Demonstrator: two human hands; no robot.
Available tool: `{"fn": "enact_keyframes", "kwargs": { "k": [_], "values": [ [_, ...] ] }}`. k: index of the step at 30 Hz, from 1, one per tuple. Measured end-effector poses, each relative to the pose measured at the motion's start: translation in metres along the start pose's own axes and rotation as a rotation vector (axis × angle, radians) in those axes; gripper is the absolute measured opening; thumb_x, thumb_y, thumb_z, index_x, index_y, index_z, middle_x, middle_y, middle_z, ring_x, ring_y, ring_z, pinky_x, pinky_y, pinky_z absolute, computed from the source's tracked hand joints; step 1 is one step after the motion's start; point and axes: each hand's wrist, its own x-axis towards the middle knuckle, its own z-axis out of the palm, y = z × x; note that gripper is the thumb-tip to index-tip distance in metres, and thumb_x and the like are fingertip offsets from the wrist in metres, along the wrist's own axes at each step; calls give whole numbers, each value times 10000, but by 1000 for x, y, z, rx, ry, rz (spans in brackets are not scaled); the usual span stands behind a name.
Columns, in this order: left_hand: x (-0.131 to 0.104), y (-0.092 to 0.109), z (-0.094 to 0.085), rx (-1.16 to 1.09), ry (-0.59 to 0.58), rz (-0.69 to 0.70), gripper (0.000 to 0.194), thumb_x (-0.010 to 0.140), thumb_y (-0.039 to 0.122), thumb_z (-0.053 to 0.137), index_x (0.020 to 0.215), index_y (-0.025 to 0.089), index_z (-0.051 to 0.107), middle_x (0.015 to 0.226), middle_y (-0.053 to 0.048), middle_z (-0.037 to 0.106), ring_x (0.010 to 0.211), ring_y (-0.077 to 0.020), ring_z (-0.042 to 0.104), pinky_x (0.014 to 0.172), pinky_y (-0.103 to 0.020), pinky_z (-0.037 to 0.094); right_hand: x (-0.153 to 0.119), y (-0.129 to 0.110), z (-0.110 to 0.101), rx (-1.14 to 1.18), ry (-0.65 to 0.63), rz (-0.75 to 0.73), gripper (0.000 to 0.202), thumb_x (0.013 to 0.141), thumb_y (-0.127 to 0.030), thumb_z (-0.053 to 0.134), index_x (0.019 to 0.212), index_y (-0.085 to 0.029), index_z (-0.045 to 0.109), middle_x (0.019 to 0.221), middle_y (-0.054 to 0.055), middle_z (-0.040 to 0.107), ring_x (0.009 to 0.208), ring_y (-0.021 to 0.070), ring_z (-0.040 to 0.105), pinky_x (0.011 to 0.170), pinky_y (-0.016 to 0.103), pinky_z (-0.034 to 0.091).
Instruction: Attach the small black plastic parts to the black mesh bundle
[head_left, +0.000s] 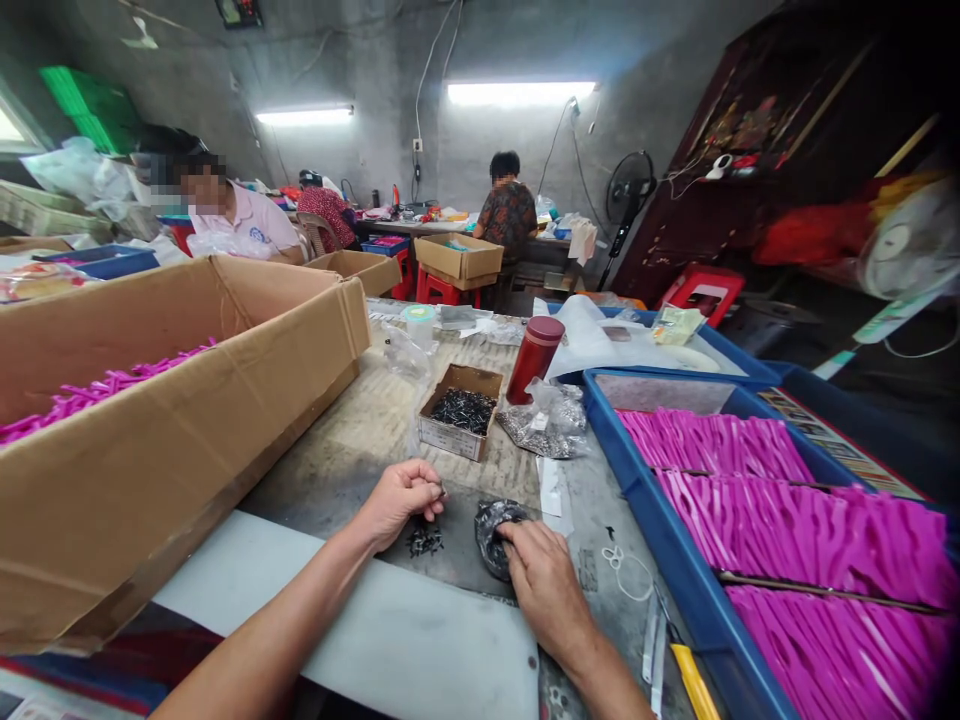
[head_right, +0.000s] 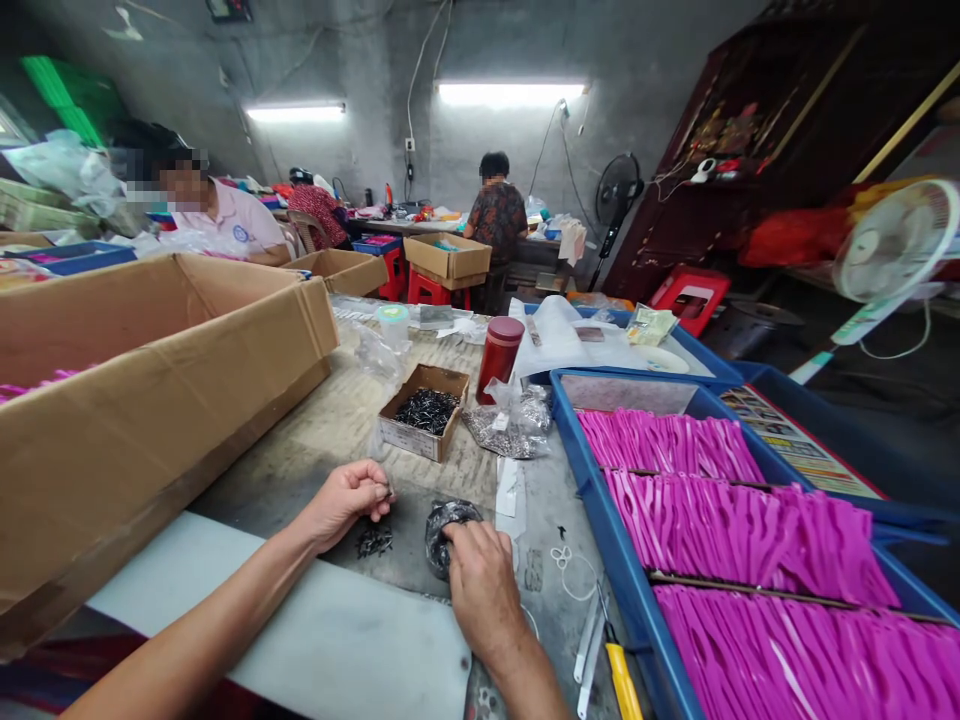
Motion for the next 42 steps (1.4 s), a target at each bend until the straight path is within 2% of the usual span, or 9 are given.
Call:
{"fn": "enact_keyframes", "kwargs": {
  "k": [3, 7, 15, 26, 33, 42],
  "values": [
    [0, -1, 0, -59, -20, -34, 270, 551, 217, 657, 755, 110, 516, 558, 15, 562, 443, -66, 486, 433, -176, 347, 0, -1, -1, 9, 2, 11, 230, 747, -64, 370, 819, -173, 559, 743, 43, 589, 738, 192, 511, 640, 306, 358],
    [0, -5, -2, -103, -102, -78, 412, 574, 264, 667, 918, 75, 541, 565, 28, 530, 414, -39, 436, 437, -174, 307, 1, 0, 0, 40, 29, 12, 189, 751, -87, 386, 795, -174, 548, 730, 39, 590, 723, 189, 517, 637, 304, 365],
    [-1, -11, -2, -35, -222, -75, 265, 661, 335, 611, 746, 102, 517, 519, 28, 503, 383, -25, 362, 398, -156, 234, 2, -1, 0, 97, 125, 19, 125, 752, -136, 418, 725, -190, 527, 662, 18, 584, 659, 181, 531, 599, 288, 376],
    [-1, -18, -5, -26, -314, -60, 263, 711, 370, 570, 725, 118, 498, 497, 31, 490, 391, -33, 357, 378, -143, 243, 2, -2, -2, 111, 132, 22, 155, 784, -180, 387, 722, -184, 529, 655, 25, 583, 647, 175, 522, 588, 286, 376],
    [-2, -14, -2, 7, -302, -79, 279, 700, 375, 580, 693, 106, 505, 594, -18, 565, 416, -38, 431, 380, -141, 290, 2, -3, -3, 163, 135, 53, 143, 782, -195, 400, 738, -184, 534, 660, 24, 580, 649, 174, 527, 596, 285, 385],
    [-3, -13, 0, -51, -257, -101, 249, 633, 307, 653, 714, 105, 533, 545, 16, 532, 413, -31, 424, 362, -126, 264, 1, -4, -6, 296, 122, 138, 130, 769, -192, 415, 778, -180, 544, 715, 31, 583, 692, 170, 541, 615, 267, 415]
  ]
}}
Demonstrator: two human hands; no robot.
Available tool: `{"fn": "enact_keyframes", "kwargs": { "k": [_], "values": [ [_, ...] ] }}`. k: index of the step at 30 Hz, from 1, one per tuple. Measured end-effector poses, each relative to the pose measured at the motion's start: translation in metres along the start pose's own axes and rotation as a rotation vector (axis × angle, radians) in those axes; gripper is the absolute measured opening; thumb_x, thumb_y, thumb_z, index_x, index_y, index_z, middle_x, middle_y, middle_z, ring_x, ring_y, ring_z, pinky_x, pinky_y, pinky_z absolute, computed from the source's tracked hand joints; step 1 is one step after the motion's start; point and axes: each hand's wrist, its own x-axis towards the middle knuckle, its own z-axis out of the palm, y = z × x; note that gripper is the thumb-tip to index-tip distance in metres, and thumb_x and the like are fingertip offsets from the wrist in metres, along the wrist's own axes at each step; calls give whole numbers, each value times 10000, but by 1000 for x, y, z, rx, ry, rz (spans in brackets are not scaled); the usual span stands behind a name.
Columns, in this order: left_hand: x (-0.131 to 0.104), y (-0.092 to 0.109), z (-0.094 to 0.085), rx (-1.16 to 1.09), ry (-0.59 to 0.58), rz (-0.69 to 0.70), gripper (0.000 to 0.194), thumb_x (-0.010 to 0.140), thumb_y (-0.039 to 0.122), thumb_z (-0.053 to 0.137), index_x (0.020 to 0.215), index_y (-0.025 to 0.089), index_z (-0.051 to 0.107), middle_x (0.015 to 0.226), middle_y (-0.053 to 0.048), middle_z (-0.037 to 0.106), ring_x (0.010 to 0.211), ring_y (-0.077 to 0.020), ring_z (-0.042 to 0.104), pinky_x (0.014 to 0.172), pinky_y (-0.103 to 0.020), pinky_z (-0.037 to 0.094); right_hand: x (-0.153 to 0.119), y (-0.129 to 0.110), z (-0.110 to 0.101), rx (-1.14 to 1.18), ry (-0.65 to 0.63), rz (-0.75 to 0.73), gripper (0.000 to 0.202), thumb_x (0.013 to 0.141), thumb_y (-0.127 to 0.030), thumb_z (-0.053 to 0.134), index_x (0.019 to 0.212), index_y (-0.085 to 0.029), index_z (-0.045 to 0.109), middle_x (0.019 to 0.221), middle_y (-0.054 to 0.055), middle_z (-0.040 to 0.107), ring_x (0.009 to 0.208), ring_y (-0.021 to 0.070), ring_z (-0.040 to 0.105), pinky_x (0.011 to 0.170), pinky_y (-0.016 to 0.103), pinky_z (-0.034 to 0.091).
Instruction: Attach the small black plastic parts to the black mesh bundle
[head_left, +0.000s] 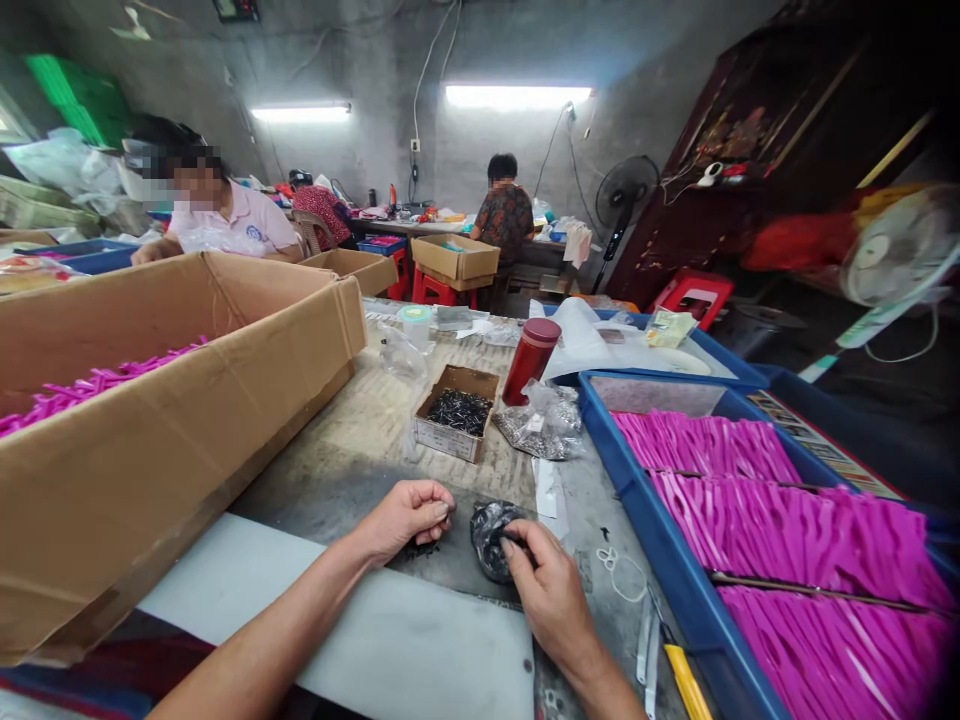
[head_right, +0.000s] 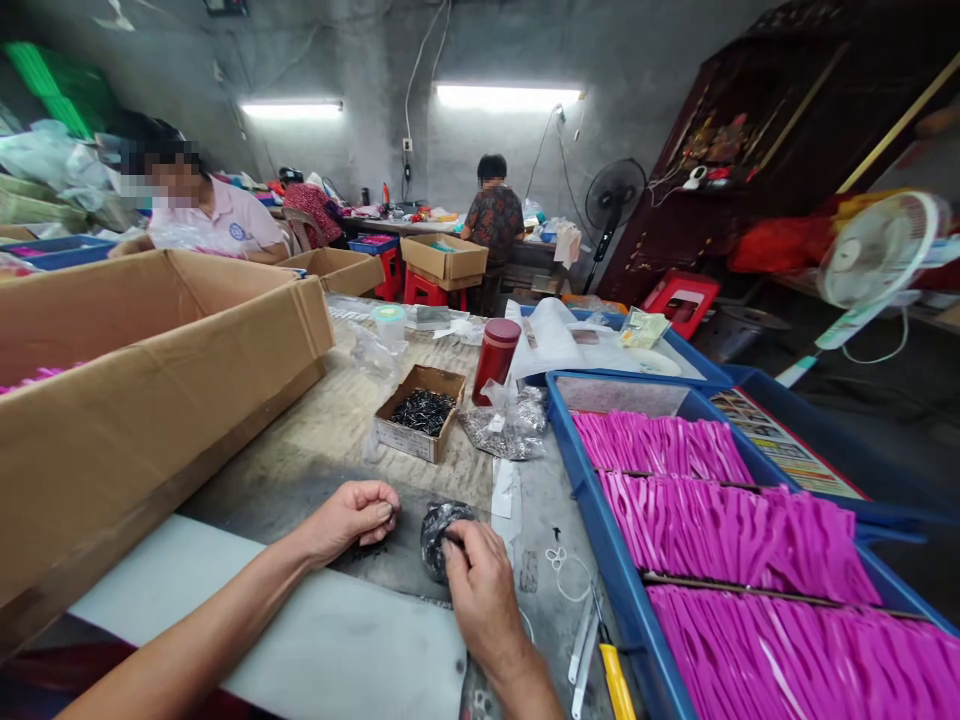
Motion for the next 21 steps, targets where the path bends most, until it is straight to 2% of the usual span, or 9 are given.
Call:
{"fn": "enact_keyframes", "kwargs": {
  "k": [6, 12, 18, 21],
  "values": [
    [-2, 10, 7, 56, 11, -53, 276, 605, 267, 675, 793, 95, 570, 604, 7, 544, 474, -47, 456, 410, -150, 328, -1, 2, -1, 83, -17, 25, 166, 744, -148, 423, 831, -179, 561, 778, 36, 599, 738, 166, 547, 650, 257, 427],
    [-1, 18, 17, 52, -19, 1, 364, 604, 295, 674, 888, 101, 555, 552, 34, 494, 459, -48, 417, 385, -148, 268, -1, 2, -2, 139, -6, 35, 204, 726, -131, 437, 862, -180, 581, 811, 40, 617, 767, 170, 555, 679, 259, 434],
    [6, 16, 30, 112, 8, 6, 318, 637, 354, 628, 821, 104, 564, 489, 51, 452, 417, -36, 350, 387, -147, 208, 1, 0, -1, 259, -2, 119, 177, 725, -143, 464, 841, -175, 593, 806, 44, 619, 767, 177, 559, 693, 271, 436],
    [9, 12, 39, 141, 25, 73, 279, 632, 353, 625, 763, 114, 566, 515, 50, 444, 440, -44, 356, 412, -155, 247, 1, 1, 1, 369, -15, 169, 145, 732, -163, 473, 825, -165, 584, 788, 44, 612, 740, 173, 555, 675, 269, 440]
  ]
}}
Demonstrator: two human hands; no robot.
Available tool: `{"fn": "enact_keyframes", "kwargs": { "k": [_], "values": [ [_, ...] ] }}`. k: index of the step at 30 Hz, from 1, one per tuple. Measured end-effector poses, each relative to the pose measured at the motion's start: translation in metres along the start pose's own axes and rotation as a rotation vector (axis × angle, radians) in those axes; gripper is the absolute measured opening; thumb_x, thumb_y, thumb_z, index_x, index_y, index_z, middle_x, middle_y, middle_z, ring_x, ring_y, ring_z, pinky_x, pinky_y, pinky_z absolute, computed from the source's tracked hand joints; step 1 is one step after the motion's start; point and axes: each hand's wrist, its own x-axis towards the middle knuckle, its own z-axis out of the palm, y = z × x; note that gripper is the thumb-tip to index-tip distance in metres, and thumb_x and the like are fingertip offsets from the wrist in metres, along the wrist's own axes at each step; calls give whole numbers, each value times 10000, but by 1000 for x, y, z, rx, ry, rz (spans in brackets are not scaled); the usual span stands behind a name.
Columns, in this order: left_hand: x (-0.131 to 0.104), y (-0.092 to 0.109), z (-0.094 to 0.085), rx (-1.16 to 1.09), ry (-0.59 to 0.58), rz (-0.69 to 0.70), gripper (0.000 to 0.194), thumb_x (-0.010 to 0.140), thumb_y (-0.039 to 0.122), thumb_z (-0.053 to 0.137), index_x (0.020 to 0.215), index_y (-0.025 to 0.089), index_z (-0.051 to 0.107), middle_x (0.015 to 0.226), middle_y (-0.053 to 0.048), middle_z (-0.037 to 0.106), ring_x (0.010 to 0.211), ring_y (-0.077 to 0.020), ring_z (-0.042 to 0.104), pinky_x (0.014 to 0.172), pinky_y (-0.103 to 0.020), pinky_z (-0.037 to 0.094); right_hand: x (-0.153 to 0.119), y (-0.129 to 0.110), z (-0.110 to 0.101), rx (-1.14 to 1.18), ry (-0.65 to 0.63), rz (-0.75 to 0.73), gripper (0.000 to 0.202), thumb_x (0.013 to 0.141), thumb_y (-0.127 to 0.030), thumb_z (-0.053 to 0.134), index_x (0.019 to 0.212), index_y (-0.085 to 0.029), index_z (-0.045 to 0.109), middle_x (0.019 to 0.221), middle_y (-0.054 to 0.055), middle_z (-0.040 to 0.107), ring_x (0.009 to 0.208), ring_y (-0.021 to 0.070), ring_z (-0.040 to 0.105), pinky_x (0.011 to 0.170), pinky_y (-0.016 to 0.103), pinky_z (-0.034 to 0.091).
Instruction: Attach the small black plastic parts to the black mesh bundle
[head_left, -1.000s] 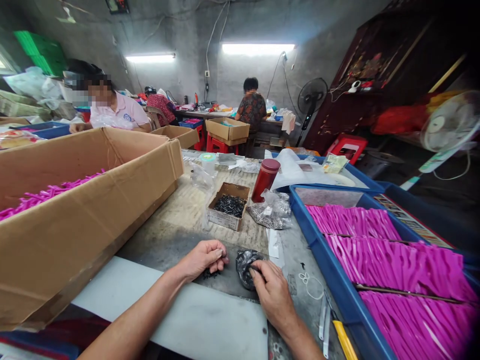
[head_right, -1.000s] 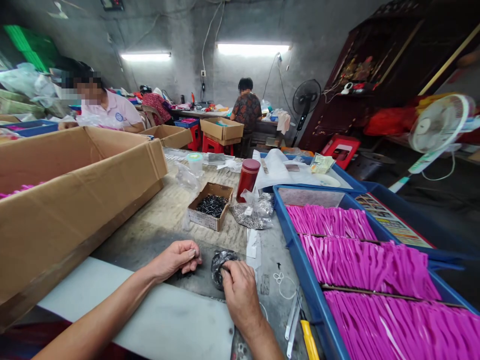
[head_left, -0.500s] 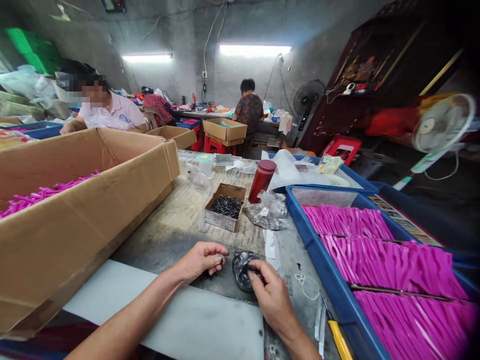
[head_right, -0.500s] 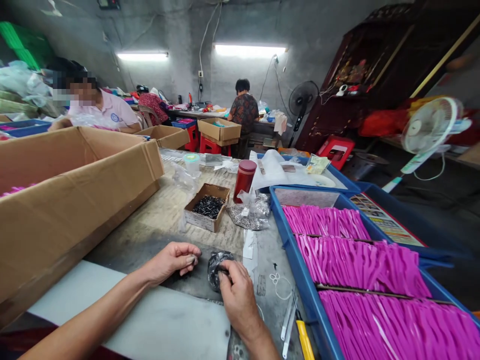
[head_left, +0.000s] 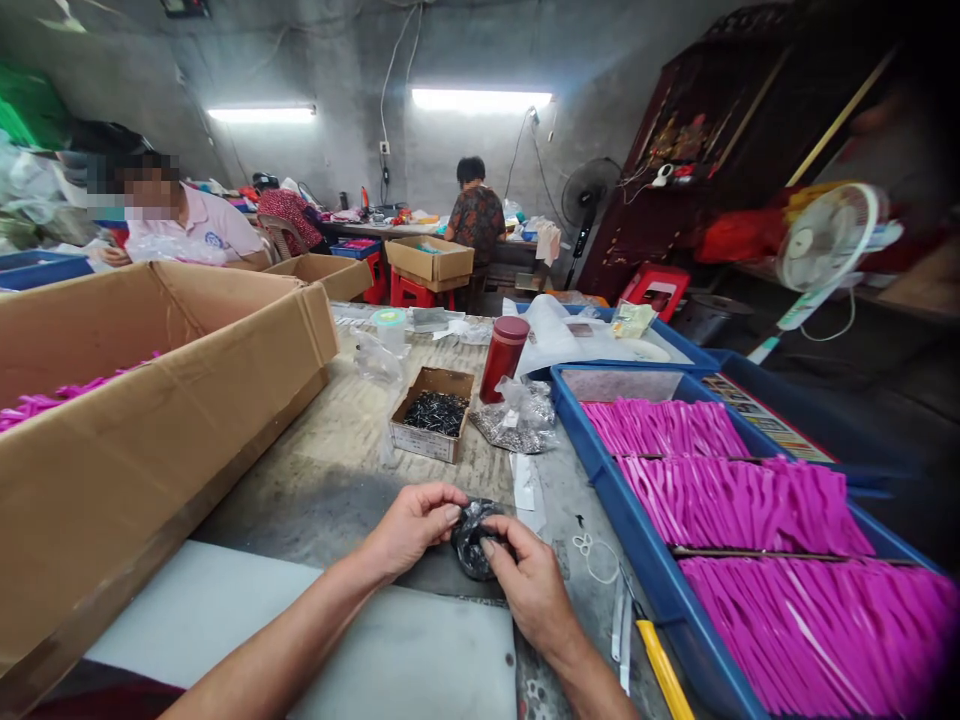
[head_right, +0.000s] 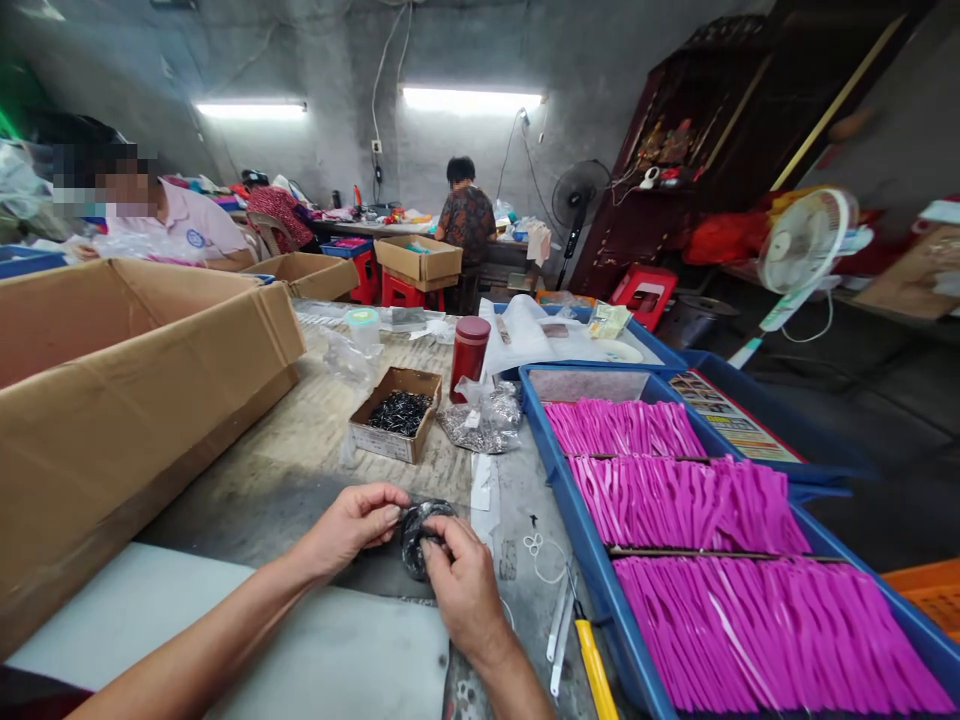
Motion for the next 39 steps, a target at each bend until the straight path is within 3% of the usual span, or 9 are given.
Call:
{"fn": "enact_keyframes", "kwargs": {
  "k": [6, 14, 22, 32, 39],
  "values": [
    [0, -11, 14, -3, 53, 119, 211, 678, 283, 580, 817, 128, 546, 593, 34, 457, 529, -74, 397, 506, -176, 335, 0, -1, 2, 132, -56, 88, 112, 737, -196, 480, 784, -152, 572, 719, 24, 588, 667, 153, 530, 609, 249, 432],
    [-1, -20, 15, 141, 117, 200, 194, 699, 250, 555, 856, 141, 584, 779, -29, 570, 708, -142, 493, 640, -213, 402, 1, -4, 4, 108, -44, 114, 123, 718, -218, 481, 748, -150, 578, 678, 20, 566, 631, 147, 514, 581, 245, 425],
    [-2, -23, 14, 184, 142, 188, 178, 696, 229, 550, 848, 155, 605, 784, -31, 601, 738, -162, 519, 647, -225, 420, 2, -4, 7, 115, -32, 132, 123, 705, -233, 489, 731, -154, 580, 666, 22, 562, 617, 147, 504, 577, 252, 427],
    [1, -16, 16, -169, 184, 76, 316, 559, 281, 701, 804, 121, 581, 617, 7, 559, 580, -99, 500, 592, -205, 405, 3, -6, 6, 285, -2, 185, 115, 713, -261, 505, 726, -157, 550, 642, -6, 519, 595, 122, 469, 553, 223, 395],
    [1, -19, 19, -139, 201, 97, 286, 567, 267, 692, 794, 126, 590, 636, 2, 571, 607, -110, 513, 614, -214, 416, 6, -14, 5, 418, 19, 224, 158, 663, -313, 566, 677, -155, 553, 606, -16, 511, 563, 114, 455, 523, 214, 385]
  ]
}}
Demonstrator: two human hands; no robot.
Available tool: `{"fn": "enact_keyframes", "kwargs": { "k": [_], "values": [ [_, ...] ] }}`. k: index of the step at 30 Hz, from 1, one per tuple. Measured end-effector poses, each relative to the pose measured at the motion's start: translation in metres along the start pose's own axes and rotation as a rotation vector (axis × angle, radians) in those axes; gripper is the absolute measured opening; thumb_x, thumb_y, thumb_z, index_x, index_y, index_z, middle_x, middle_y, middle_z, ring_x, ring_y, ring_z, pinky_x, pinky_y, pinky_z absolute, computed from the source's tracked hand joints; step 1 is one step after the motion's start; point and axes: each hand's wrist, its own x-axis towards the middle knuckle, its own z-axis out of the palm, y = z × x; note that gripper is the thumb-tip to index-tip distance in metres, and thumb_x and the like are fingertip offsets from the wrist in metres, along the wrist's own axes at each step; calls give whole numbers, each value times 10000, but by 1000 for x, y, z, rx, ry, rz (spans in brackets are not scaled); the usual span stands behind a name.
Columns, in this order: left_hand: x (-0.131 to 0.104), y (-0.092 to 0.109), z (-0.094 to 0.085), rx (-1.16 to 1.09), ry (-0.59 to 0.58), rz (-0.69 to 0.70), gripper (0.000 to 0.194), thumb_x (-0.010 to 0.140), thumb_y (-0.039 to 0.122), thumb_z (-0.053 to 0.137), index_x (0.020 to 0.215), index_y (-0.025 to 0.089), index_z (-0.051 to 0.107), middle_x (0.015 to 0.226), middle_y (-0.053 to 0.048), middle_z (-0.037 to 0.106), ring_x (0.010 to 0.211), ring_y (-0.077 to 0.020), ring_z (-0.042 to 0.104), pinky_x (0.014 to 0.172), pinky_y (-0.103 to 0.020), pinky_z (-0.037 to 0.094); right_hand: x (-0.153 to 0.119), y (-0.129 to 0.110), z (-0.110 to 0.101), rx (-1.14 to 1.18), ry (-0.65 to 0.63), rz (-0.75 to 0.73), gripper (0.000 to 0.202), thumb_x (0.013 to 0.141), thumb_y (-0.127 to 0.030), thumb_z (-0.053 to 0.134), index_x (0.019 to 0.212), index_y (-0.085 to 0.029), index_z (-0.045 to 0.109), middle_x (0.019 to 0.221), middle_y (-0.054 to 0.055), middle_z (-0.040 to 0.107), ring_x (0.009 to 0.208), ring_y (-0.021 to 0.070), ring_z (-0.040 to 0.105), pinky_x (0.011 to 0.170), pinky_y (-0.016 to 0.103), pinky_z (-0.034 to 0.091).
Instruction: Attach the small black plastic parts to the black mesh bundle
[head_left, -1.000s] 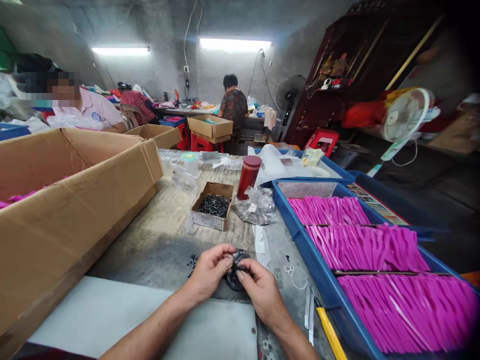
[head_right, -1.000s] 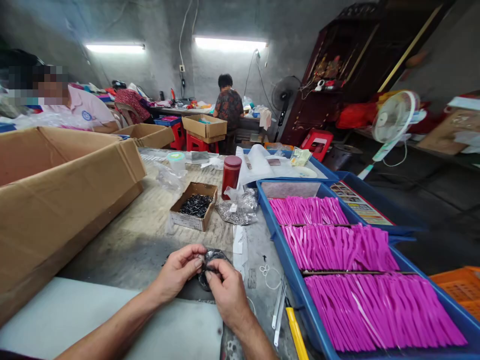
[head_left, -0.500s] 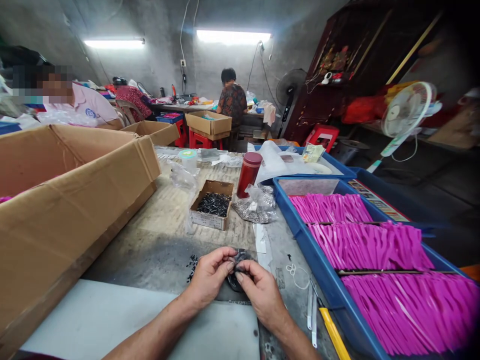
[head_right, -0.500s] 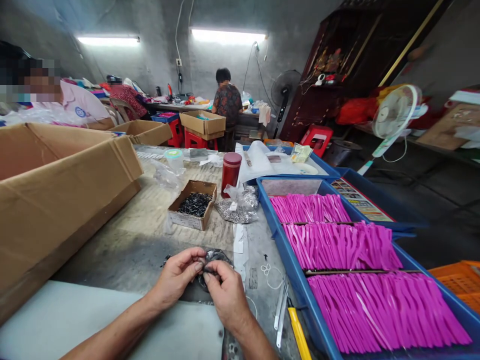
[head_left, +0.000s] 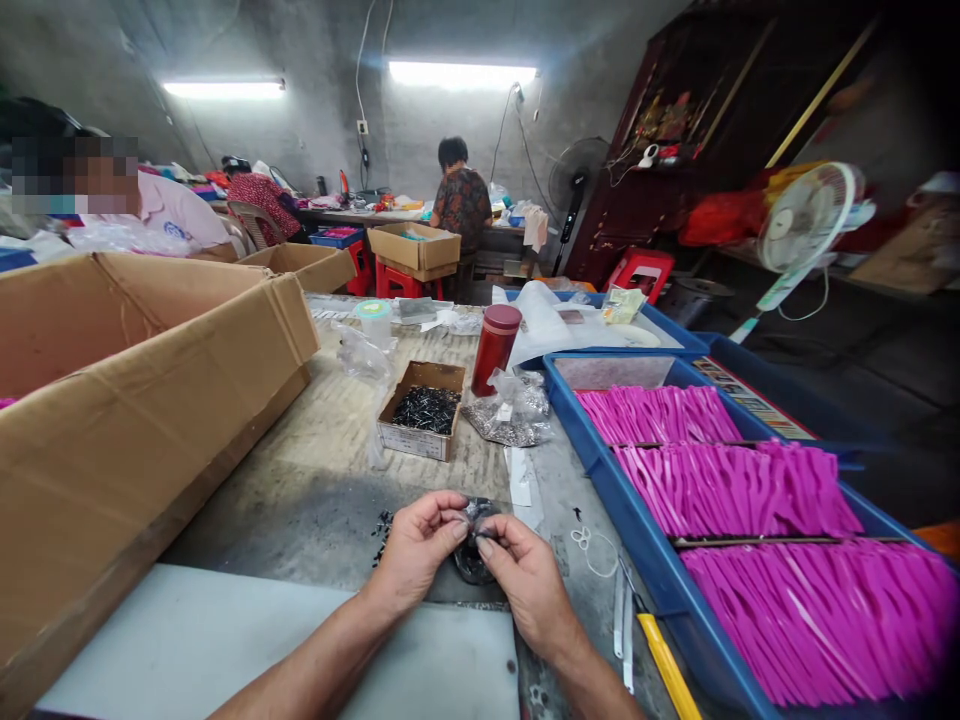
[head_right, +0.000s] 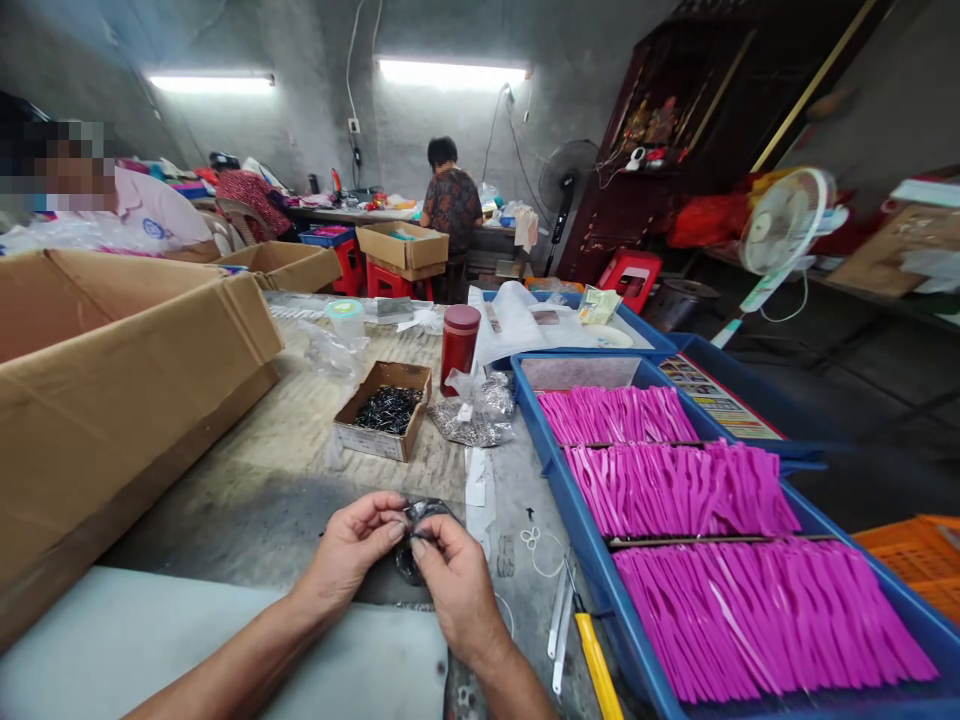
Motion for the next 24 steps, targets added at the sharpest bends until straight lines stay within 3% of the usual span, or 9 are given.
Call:
{"fn": "enact_keyframes", "kwargs": {
  "k": [10, 18, 24],
  "values": [
    [-2, -5, -1, 321, -14, 156, 148, 658, 204, 585, 790, 144, 616, 788, -42, 624, 726, -167, 555, 695, -253, 442, 1, 3, -1, 57, 16, 22, 126, 654, -274, 590, 679, -152, 574, 623, -14, 537, 584, 114, 475, 553, 213, 395],
    [-6, -1, -3, 744, -106, 357, 161, 776, 216, 470, 739, 169, 620, 654, -28, 579, 612, -142, 517, 577, -215, 380, 1, 0, -1, 54, 62, 8, 156, 634, -307, 610, 660, -155, 587, 595, -6, 558, 555, 125, 495, 532, 229, 417],
    [-8, -5, -5, 937, -128, 539, 177, 807, 186, 406, 732, 170, 565, 623, -27, 521, 575, -134, 468, 546, -217, 346, 1, -1, -1, 46, 84, 33, 176, 618, -323, 623, 643, -152, 591, 591, -2, 570, 552, 129, 499, 526, 231, 417]
  ]
}}
